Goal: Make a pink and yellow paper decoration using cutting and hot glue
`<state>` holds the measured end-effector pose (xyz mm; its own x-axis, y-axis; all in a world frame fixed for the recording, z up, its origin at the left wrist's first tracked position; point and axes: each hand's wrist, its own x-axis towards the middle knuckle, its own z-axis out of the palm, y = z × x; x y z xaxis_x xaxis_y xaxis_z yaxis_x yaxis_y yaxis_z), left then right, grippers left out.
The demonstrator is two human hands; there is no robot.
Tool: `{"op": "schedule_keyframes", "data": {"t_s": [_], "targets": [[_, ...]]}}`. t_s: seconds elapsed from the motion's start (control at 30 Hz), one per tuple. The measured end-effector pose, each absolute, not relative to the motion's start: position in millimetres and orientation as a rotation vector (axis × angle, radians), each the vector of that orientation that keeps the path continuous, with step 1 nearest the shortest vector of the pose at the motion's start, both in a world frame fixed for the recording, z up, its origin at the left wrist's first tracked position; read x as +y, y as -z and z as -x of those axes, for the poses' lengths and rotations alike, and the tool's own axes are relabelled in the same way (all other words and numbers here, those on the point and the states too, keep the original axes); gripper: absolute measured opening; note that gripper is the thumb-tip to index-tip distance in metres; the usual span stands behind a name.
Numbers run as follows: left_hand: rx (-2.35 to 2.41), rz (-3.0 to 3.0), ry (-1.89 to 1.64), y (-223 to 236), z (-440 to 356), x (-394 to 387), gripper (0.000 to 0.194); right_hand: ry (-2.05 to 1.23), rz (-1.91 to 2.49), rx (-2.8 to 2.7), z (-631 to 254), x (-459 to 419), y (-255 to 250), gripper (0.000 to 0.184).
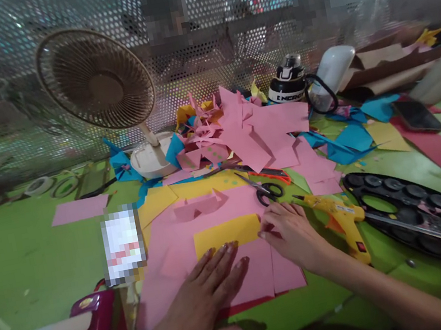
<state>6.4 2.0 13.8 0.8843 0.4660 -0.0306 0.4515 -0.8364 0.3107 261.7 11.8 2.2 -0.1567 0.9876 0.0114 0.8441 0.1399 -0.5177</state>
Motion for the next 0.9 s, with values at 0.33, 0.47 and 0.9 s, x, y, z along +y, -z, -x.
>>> {"op": "schedule_keyframes", "data": {"t_s": [0.33,0.47,0.9], "targets": [[0.687,-2.706,-0.058,-17.1,-4.7,2.6,0.082,-0.430,1.805,-2.070,-261.5,8.9,-10.6,0.008],[0.667,-2.711,-0.086,-16.5,-5.3,3.8,0.082,-0.204,1.623,-2.236,-236.4,-8.5,-16.0,0.036],[0.710,-2.664,-0.065,-10.7,-3.8,3.1,0.084,-0.125,1.616,-2.445,-219.2,-32.5,0.3,0.063]]}}
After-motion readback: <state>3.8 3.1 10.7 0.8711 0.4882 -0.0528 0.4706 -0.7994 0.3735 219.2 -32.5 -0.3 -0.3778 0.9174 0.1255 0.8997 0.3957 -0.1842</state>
